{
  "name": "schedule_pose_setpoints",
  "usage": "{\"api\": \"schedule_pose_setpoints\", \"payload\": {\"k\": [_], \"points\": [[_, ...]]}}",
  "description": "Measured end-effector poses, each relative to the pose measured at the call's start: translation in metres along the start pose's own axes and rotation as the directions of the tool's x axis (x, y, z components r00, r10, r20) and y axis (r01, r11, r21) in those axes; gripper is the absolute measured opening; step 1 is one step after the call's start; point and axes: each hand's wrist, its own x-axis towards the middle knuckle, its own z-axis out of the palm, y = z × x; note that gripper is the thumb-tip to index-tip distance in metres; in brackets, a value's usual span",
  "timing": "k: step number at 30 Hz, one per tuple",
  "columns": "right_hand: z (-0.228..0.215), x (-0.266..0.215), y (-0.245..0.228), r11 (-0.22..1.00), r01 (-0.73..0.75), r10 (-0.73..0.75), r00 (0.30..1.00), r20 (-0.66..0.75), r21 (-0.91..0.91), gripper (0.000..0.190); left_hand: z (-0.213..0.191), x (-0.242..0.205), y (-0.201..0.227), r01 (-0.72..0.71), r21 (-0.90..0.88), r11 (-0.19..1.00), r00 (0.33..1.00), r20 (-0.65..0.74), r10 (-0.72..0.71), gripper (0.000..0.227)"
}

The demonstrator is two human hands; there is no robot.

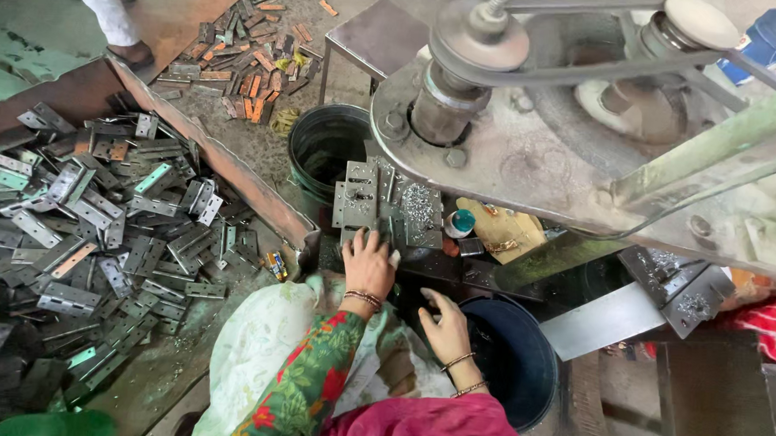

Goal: The person repeatedly picks up small metal brackets from a pile, places them into a press machine, operates the lever to press the parts, and then removes the finished pieces. The person handles the metal parts one at a time throughout the clip.

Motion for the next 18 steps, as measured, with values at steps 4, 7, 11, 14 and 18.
{"api": "schedule_pose_setpoints", "payload": {"k": [4,7,11,14,18], "points": [[-0.012,-0.009,-0.014,0.958,-0.026,0.108,0.955,0.275,-0.284,0.072,0.008,0.022,0.001,-0.114,0.218,0.969,0.980,0.182,0.074,0.038],[-0.015,-0.002,-0.030,0.858,-0.226,0.422,0.823,0.381,-0.462,0.080,0.013,0.036,-0.008,-0.177,0.306,0.935,0.960,0.262,0.096,0.034],[-0.020,0.012,-0.043,0.852,-0.191,0.419,0.808,0.415,-0.488,0.082,0.019,0.055,-0.013,-0.187,0.329,0.926,0.958,0.271,0.097,0.032],[-0.016,0.015,-0.037,0.840,-0.189,0.425,0.812,0.400,-0.508,0.081,0.024,0.065,-0.015,-0.175,0.314,0.933,0.959,0.267,0.090,0.033],[0.006,-0.009,-0.005,0.826,-0.232,0.455,0.813,0.363,-0.514,0.079,0.029,0.065,-0.019,-0.180,0.275,0.945,0.952,0.289,0.097,0.032]]}}
